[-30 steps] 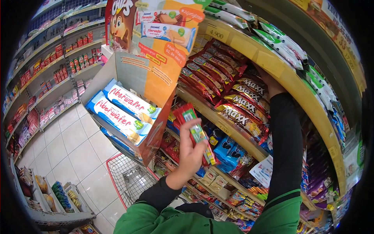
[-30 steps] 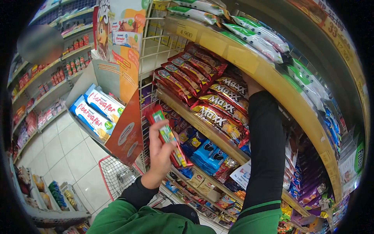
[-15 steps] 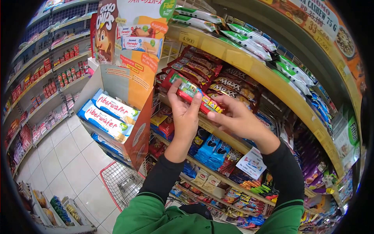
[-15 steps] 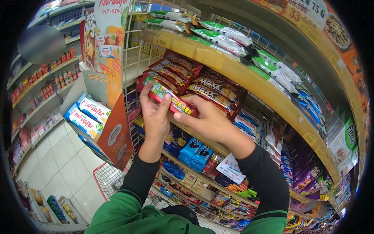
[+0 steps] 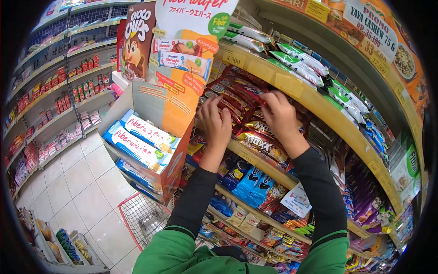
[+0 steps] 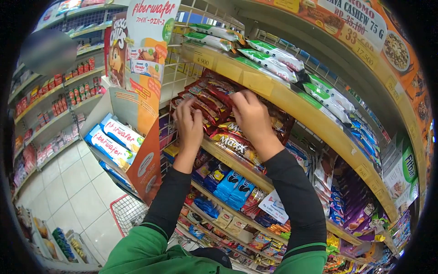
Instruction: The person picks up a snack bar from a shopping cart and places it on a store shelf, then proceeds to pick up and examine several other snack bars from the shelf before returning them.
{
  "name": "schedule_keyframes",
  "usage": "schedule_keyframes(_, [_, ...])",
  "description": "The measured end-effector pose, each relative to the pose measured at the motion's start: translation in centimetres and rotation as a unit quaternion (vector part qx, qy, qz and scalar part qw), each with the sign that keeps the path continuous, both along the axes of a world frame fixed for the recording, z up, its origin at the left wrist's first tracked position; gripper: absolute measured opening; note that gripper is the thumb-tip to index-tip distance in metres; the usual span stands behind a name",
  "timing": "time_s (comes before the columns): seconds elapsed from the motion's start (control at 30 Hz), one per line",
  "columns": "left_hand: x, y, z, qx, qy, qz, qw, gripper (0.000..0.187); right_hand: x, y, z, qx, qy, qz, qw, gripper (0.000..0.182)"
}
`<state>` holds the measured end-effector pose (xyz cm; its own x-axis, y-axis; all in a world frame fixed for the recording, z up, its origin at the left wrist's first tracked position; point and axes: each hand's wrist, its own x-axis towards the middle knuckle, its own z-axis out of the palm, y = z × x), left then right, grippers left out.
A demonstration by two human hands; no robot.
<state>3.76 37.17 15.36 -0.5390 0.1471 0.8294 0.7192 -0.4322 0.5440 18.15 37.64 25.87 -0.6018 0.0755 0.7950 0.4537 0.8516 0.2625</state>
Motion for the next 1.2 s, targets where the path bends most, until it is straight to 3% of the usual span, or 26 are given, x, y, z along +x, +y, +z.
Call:
schedule_keyframes(0.13, [0.5, -0.1, 0.2, -0.085, 0.025, 0.044, 0.995, 0.025, -1.4, 2.5, 0.0, 0.038, -0.065, -0.038, 0.996, 0.025])
schedule_keyframes(0.3, [-0.3, 0.8, 1.4, -0.157, 0.076, 0.020, 0.985, 0.025, -2.2, 2.0, 0.8, -0.056, -0.093, -0.012, 0.994, 0.023])
schedule_keyframes(0.5, [0.1, 1.0, 1.7, -0.197, 0.093, 0.038, 0.975, 0.024, -2.3, 3.7, 0.6, -0.061, -0.110, -0.041, 0.991, 0.028])
schedule_keyframes(0.9, [0.4, 0.8, 1.3, -0.173, 0.097, 0.079, 0.977, 0.023, -1.2, 3.4, 1.2, -0.141, -0.163, -0.017, 0.976, 0.031])
schedule_keyframes(1.0, [0.3, 0.8, 1.1, -0.183, 0.104, 0.080, 0.974, 0.028, -1.3, 3.9, 1.1, -0.117, -0.146, 0.008, 0.982, 0.030])
schedule_keyframes(1.1, [0.1, 0.9, 1.1, -0.119, 0.087, 0.071, 0.987, 0.040, -1.3, 3.3, 1.6, -0.253, -0.033, -0.026, 0.967, 0.033])
schedule_keyframes(1.2, [-1.0, 1.9, 0.5, 0.049, 0.027, -0.040, 0.998, 0.049, -0.7, 2.8, 1.3, -0.323, 0.127, -0.092, 0.933, 0.035])
